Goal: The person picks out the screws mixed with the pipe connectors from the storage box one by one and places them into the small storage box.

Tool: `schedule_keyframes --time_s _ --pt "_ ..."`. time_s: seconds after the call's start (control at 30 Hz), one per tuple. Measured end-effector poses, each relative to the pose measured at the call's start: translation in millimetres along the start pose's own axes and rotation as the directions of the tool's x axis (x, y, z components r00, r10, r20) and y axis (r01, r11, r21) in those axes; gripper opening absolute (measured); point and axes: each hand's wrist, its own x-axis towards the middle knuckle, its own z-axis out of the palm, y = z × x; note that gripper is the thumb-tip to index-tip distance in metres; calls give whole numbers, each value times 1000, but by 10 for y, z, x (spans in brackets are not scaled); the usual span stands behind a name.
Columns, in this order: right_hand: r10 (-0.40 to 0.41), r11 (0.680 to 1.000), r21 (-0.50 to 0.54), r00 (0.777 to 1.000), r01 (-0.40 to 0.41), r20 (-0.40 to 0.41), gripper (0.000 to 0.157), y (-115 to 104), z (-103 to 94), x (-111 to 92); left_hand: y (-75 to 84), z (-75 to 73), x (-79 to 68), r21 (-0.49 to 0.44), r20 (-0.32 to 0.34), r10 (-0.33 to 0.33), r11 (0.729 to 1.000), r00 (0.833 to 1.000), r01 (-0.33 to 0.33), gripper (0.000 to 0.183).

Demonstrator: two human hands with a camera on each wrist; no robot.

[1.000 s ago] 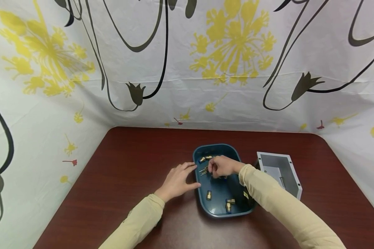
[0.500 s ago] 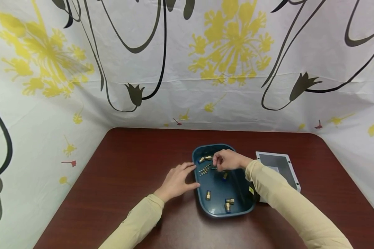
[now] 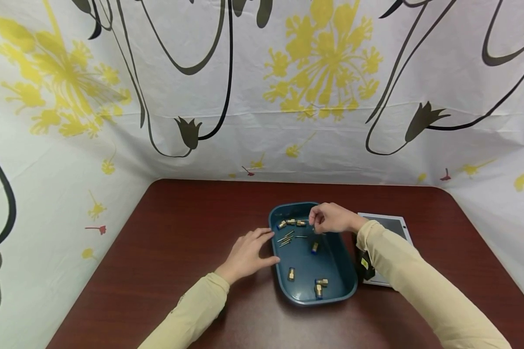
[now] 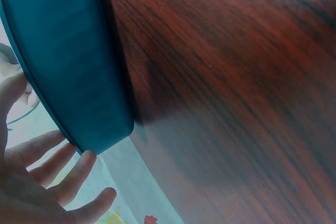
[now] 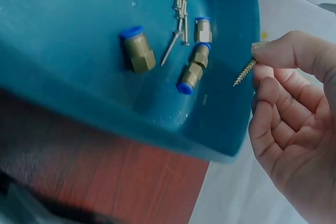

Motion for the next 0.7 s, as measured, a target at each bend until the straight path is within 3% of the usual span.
schedule_keyframes --time_s 0.7 --pt "47 999 -13 996 -48 -78 10 151 -264 -331 -18 16 3 24 -10 24 999 1000 -24 65"
